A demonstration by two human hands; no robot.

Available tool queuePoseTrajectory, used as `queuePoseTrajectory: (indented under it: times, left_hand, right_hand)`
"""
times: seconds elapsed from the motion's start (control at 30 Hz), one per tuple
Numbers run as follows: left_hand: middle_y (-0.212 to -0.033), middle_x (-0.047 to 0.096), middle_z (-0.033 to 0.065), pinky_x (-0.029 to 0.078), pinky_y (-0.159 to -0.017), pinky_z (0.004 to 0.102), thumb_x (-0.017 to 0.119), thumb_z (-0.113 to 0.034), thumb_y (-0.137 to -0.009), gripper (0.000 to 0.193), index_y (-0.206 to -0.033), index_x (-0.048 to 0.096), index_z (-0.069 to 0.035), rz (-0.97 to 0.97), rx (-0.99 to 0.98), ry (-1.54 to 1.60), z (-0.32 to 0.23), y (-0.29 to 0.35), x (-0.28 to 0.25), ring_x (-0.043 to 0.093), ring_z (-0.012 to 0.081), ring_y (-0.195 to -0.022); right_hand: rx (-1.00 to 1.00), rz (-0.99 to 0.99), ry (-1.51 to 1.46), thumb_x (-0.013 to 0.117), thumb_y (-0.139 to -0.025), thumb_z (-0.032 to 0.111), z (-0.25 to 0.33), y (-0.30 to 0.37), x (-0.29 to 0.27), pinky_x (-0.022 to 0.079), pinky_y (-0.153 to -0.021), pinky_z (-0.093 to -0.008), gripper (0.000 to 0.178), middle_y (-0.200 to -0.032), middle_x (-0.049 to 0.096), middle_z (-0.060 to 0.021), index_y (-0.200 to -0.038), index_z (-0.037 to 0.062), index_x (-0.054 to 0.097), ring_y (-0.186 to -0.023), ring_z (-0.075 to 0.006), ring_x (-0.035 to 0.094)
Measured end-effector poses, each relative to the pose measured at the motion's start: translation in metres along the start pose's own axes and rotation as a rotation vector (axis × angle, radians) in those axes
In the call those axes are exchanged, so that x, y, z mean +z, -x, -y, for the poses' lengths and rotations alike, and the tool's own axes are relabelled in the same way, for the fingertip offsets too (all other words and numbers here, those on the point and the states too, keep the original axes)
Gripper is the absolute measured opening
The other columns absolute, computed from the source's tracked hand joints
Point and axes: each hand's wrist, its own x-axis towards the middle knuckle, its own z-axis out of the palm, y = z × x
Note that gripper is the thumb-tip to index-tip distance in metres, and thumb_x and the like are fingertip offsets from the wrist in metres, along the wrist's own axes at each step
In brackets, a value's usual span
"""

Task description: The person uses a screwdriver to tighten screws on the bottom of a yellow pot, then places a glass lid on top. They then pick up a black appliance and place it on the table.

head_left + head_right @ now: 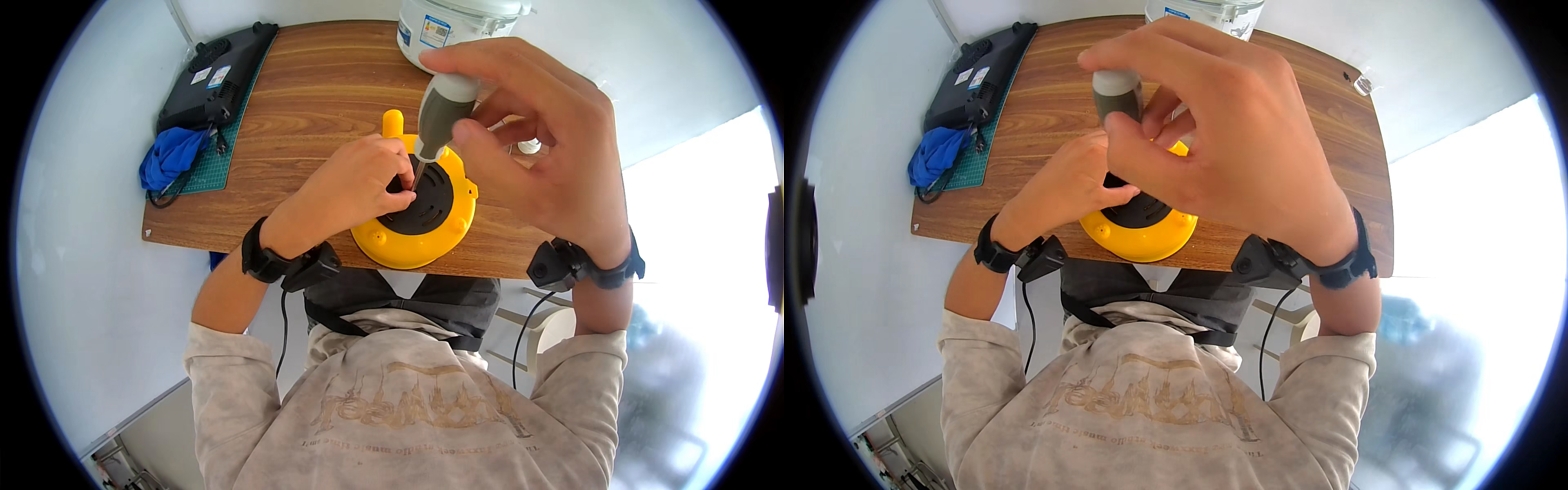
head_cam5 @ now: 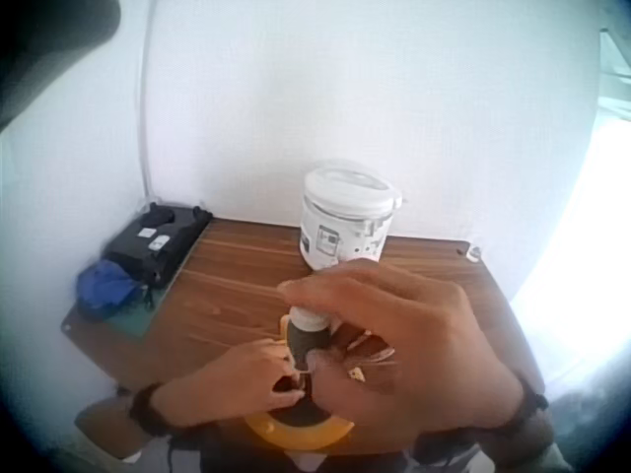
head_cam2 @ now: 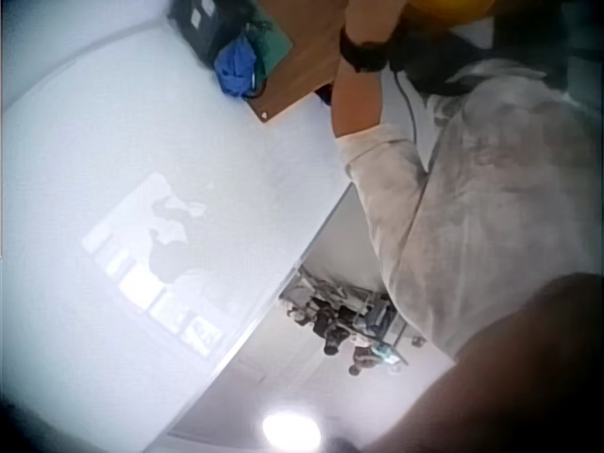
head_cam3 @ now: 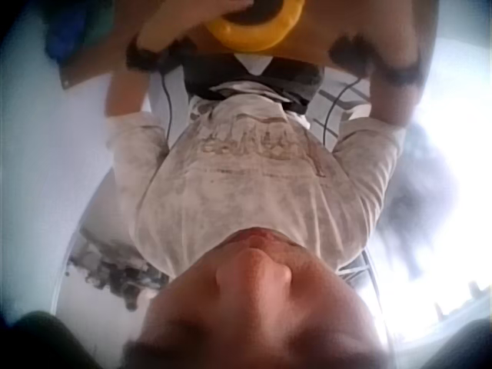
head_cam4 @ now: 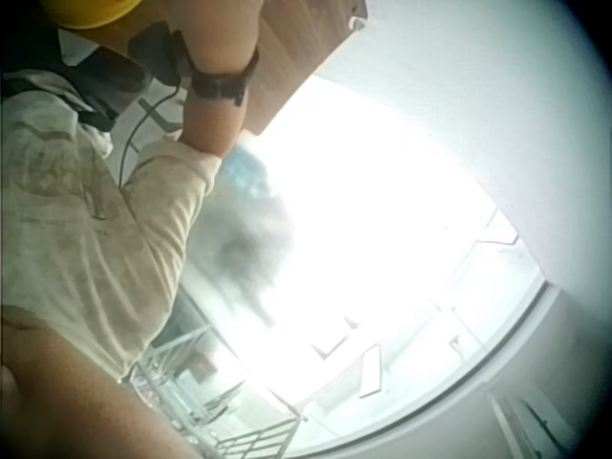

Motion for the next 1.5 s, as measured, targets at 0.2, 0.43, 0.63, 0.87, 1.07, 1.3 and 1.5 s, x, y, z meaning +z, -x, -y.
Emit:
queuePoseTrajectory:
  times: [0.2,0.43,0.63,0.87,1.07,1.3,1.5]
  left_hand:
    - [-0.093,0.067,0.0118,0.052,-0.087,0.0401,0.076,-0.017,-0.081,0.017,-0.088,0.074,-0.002,-0.005,0.026,-0.021,-0.001,0.002,-0.001,0.064,0.0289,-0.097]
    - [-0.093,0.068,0.011,0.052,-0.086,0.0404,0.074,-0.018,-0.082,0.016,-0.09,0.076,-0.004,0.055,-0.002,0.011,0.0,0.0,-0.002,0.064,0.0292,-0.097]
    - [-0.095,0.069,0.0114,0.052,-0.087,0.0408,0.074,-0.02,-0.083,0.018,-0.09,0.076,-0.004,-0.001,0.045,0.007,0.001,0.003,-0.002,0.064,0.0297,-0.099]
    - [-0.093,0.071,0.0141,0.053,-0.081,0.0378,0.076,-0.026,-0.087,0.026,-0.097,0.075,-0.002,0.0,-0.028,0.243,-0.002,0.001,-0.008,0.066,0.0304,-0.088]
    - [-0.084,0.072,0.015,0.052,-0.073,0.0336,0.077,-0.021,-0.088,0.024,-0.098,0.074,0.0,0.037,-0.04,0.271,-0.002,-0.005,-0.014,0.067,0.0276,-0.075]
    - [-0.086,0.072,0.017,0.052,-0.073,0.0367,0.074,-0.022,-0.089,0.022,-0.096,0.075,-0.001,0.028,-0.002,0.202,-0.003,-0.004,-0.014,0.068,0.0318,-0.076]
    - [-0.084,0.071,0.017,0.052,-0.071,0.0367,0.074,-0.02,-0.088,0.021,-0.096,0.075,-0.001,-0.017,0.053,0.255,0.004,-0.002,-0.009,0.067,0.0319,-0.074]
  right_hand:
    - [0.1,0.051,-0.022,0.077,-0.084,0.0,-0.001,-0.003,-0.006,0.058,-0.069,-0.0203,0.041,-0.101,0.072,-0.0065,-0.124,0.006,0.07,-0.081,-0.0115,0.073]
    - [0.026,0.07,0.036,0.085,-0.081,0.01,-0.006,-0.011,-0.004,0.057,-0.066,-0.0204,0.029,-0.085,0.065,-0.0013,-0.102,0.0033,0.065,-0.074,-0.009,0.065]
    - [0.088,0.052,0.069,0.089,-0.078,0.017,-0.004,-0.014,0.003,0.038,-0.053,-0.0196,0.033,-0.069,0.048,0.0017,-0.083,0.0043,0.058,-0.06,-0.0069,0.046]
    - [0.041,0.104,0.234,0.088,-0.08,0.028,-0.002,-0.02,0.001,0.028,-0.05,-0.0233,0.039,-0.061,0.043,0.0012,-0.075,0.0054,0.056,-0.055,-0.0074,0.037]
    - [0.067,0.002,0.11,0.087,-0.08,0.027,-0.015,-0.02,0.011,0.031,-0.05,-0.0227,0.036,-0.062,0.045,0.0013,-0.079,0.0063,0.058,-0.055,-0.0071,0.038]
    - [0.081,0.075,0.014,0.079,-0.088,0.019,-0.001,-0.02,0.006,0.05,-0.07,-0.0258,0.033,-0.091,0.062,-0.0061,-0.111,0.008,0.059,-0.081,-0.0155,0.057]
    - [0.018,0.033,0.019,0.078,-0.087,0.009,-0.005,-0.006,0.003,0.056,-0.068,-0.0222,0.036,-0.093,0.071,-0.0028,-0.122,0.0077,0.07,-0.073,-0.0084,0.064]
